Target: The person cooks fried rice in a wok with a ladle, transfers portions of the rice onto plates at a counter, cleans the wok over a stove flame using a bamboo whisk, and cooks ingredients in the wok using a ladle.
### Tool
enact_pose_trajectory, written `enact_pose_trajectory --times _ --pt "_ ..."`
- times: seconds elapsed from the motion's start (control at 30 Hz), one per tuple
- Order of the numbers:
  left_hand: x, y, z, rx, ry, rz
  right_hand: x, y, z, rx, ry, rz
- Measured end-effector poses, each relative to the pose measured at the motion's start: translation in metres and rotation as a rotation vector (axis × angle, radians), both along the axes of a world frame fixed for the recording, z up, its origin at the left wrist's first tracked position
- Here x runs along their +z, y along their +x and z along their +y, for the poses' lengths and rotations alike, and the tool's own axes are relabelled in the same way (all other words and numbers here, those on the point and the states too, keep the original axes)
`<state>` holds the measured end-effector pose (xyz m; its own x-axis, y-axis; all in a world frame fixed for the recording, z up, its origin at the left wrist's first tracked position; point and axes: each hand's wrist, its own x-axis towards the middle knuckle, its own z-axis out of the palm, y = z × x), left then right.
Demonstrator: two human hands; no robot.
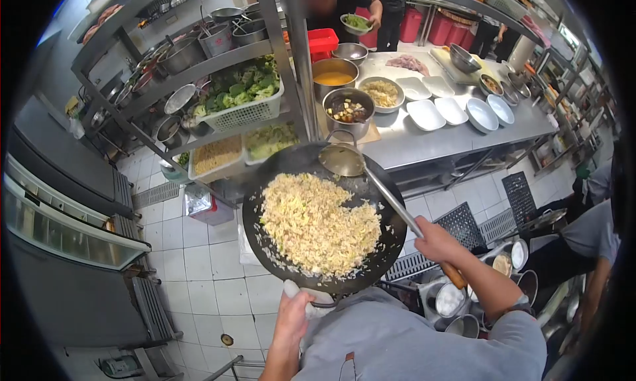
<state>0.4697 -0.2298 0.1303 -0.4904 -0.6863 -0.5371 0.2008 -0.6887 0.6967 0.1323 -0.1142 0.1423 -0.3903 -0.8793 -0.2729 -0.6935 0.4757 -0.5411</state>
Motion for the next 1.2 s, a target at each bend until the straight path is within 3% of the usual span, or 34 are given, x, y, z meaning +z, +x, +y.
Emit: enact_pose_trajectory --times 0.07,0.13,0.23,0.27,0.33,0.37,0.53,0.6,0.67,0.73,0.8,0.87,0.93,1.07,1.13,1.2 --pt "0.000 0.001 -0.007 -0.044 -0.120 -0.032 -0.004 0.020 -0.004 0.000 0.046 0.051" --pt "0.008 0.002 -0.014 -0.075 -0.151 -0.019 0.008 0.052 -0.001 -0.018 0.239 -0.411" --pt "0.017 0.003 -0.024 -0.144 -0.151 -0.019 0.022 0.091 0.019 -0.240 0.274 -1.276" --pt "0.016 0.004 -0.025 -0.143 -0.135 -0.023 0.023 0.091 0.021 -0.245 0.268 -1.272" --pt "0.016 0.006 -0.026 -0.154 -0.125 -0.024 0.025 0.089 0.027 -0.399 0.191 -1.798" --pt "0.016 0.009 -0.027 -0.150 -0.085 -0.020 0.030 0.091 0.030 -0.442 0.151 -1.860" --pt "-0.003 0.014 -0.034 -0.153 -0.041 0.044 0.036 0.103 0.056 -0.373 0.016 -1.680" --pt "-0.005 0.011 -0.030 -0.197 0.041 0.017 0.035 0.117 0.037 -0.382 0.045 -1.148" --pt "-0.013 0.007 -0.026 -0.183 0.060 0.044 0.031 0.103 0.026 -0.489 0.052 -1.263" --pt "-0.018 0.000 -0.019 -0.153 0.082 0.082 0.035 0.093 0.030 -0.512 0.006 -1.625" --pt "-0.017 -0.008 -0.013 -0.126 0.123 0.124 0.044 0.096 0.033 -0.539 -0.004 -1.571" --pt "-0.019 -0.016 -0.001 -0.092 0.101 0.130 0.053 0.096 0.030 -0.567 0.036 -1.237" --pt "-0.032 -0.020 0.003 -0.083 0.133 0.127 0.067 0.088 0.025 -0.611 0.037 -1.231" --pt "-0.028 -0.024 0.007 -0.095 0.250 0.176 0.080 0.068 0.034 -0.664 -0.022 -1.446" --pt "-0.033 -0.024 0.010 -0.111 0.235 0.168 0.073 0.052 0.043 -0.606 -0.130 -1.806" --pt "-0.022 -0.025 0.009 -0.155 0.265 0.151 0.074 0.044 0.043 -0.606 -0.188 -1.881"
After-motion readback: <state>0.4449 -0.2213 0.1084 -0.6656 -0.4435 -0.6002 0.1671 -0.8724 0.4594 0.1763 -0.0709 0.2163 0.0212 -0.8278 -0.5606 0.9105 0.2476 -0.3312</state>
